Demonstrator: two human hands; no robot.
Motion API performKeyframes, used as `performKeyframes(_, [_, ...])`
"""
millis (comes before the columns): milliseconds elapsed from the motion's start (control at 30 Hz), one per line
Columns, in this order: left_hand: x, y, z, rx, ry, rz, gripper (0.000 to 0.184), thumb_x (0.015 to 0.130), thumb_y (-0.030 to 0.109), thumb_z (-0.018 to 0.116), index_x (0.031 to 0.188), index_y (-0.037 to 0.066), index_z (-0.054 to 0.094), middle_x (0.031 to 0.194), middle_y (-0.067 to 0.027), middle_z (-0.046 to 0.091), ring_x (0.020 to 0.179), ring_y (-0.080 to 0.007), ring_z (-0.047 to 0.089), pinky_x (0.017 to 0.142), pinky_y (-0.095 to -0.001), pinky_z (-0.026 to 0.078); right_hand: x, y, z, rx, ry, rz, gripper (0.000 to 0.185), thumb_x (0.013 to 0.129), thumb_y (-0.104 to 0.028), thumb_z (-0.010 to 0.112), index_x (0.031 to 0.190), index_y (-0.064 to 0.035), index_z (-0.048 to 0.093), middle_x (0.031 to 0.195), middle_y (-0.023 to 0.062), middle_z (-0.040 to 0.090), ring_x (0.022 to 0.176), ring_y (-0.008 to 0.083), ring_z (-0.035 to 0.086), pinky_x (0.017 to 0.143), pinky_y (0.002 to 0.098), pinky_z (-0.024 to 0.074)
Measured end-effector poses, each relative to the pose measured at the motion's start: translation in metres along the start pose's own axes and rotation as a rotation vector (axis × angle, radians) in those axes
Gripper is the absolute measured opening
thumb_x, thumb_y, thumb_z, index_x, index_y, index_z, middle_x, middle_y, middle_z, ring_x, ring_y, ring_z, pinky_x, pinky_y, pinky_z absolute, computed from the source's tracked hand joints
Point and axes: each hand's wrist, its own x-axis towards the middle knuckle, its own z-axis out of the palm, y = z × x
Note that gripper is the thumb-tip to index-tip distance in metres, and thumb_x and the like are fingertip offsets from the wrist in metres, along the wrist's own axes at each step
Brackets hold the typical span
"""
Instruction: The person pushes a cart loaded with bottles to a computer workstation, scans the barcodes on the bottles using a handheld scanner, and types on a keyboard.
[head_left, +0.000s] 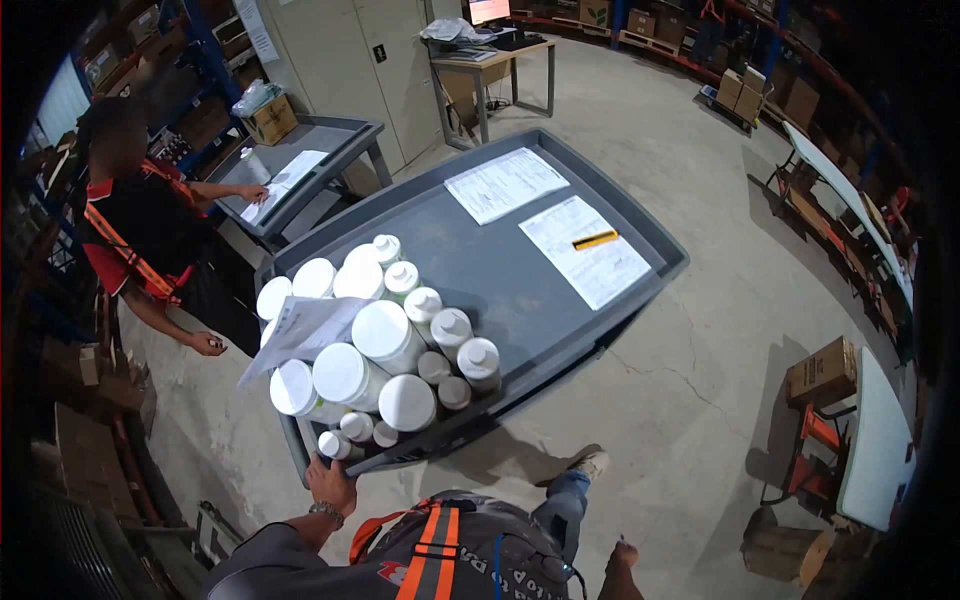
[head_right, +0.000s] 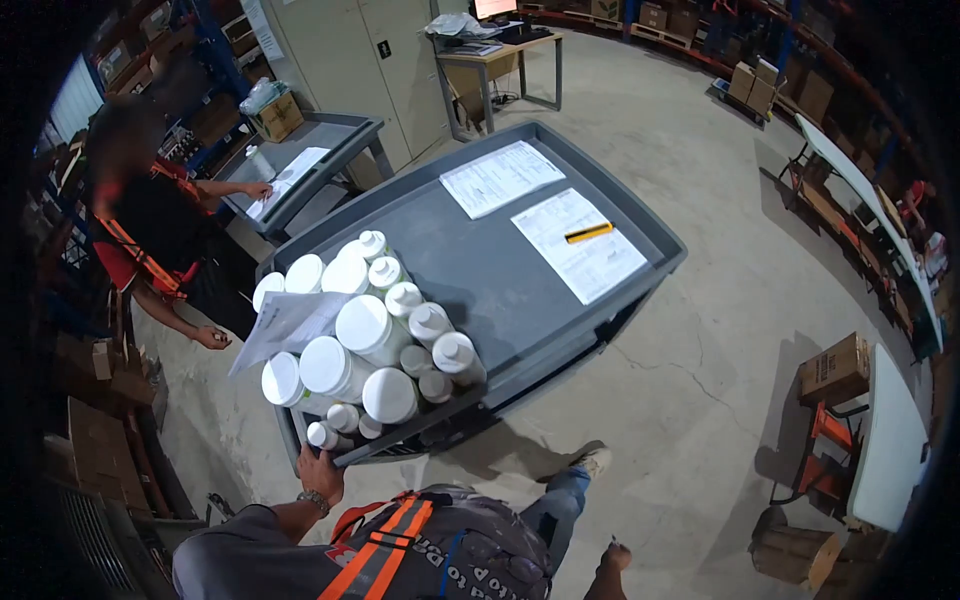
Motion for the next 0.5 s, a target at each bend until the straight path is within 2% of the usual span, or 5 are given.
performKeyframes(167, [0.011, 0.081, -0.004, 0.003, 0.022, -0.089, 0.039, 0.074, 0.025, 0.076, 0.104, 0.004, 0.061, 0.119, -0.0248, 0.048, 0.113, -0.0430, 0.047, 0.098, -0.0508, 0.036, 0.074, -0.003, -0.040, 0.227, -0.053, 0.434, 0.029, 0.096, -0.038, 0.038, 0.095, -0.0165, 0.057, 0.065, 0.0046, 0.055, 0.053, 0.0198, 0.055, 0.049, 0.0354, 0.0450])
performKeyframes(367, [0.057, 0.163, 0.010, 0.168, -0.029, -0.319, 0.048, 0.075, 0.039, 0.075, 0.109, 0.010, 0.058, 0.115, -0.0201, 0.051, 0.113, -0.0393, 0.047, 0.096, -0.0499, 0.036, 0.106, -0.190, -0.095, 0.365, -0.194, -0.160, 0.025, 0.093, -0.035, 0.047, 0.085, -0.0127, 0.053, 0.063, 0.0023, 0.049, 0.049, 0.0187, 0.051, 0.044, 0.0342, 0.0435])
performKeyframes(400, [0.063, 0.167, 0.008, 0.142, -0.094, -0.348, 0.048, 0.075, 0.043, 0.074, 0.109, 0.012, 0.058, 0.113, -0.0184, 0.052, 0.111, -0.0383, 0.048, 0.094, -0.0495, 0.037, 0.156, -0.199, -0.113, 0.894, -0.699, -0.148, 0.018, 0.095, -0.025, 0.051, 0.083, -0.0111, 0.051, 0.068, 0.0031, 0.054, 0.052, 0.0170, 0.052, 0.044, 0.0296, 0.0432])
performKeyframes(433, [0.074, 0.167, 0.021, 0.200, -0.061, -0.317, 0.047, 0.076, 0.046, 0.073, 0.108, 0.015, 0.059, 0.109, -0.0169, 0.053, 0.109, -0.0377, 0.049, 0.092, -0.0492, 0.039, 0.129, -0.252, -0.118, 0.573, -0.359, -0.355, 0.017, 0.095, -0.019, 0.055, 0.081, -0.0104, 0.051, 0.071, 0.0038, 0.056, 0.055, 0.0161, 0.054, 0.045, 0.0261, 0.0423])
performKeyframes(500, [0.082, 0.196, 0.007, 0.199, -0.062, -0.307, 0.047, 0.078, 0.048, 0.071, 0.108, 0.014, 0.059, 0.109, -0.0174, 0.054, 0.109, -0.0359, 0.050, 0.092, -0.0488, 0.039, 0.111, -0.341, -0.138, 0.543, -0.319, -0.350, 0.019, 0.096, -0.024, 0.054, 0.081, -0.0115, 0.051, 0.073, 0.0029, 0.057, 0.059, 0.0119, 0.054, 0.045, 0.0236, 0.0392])
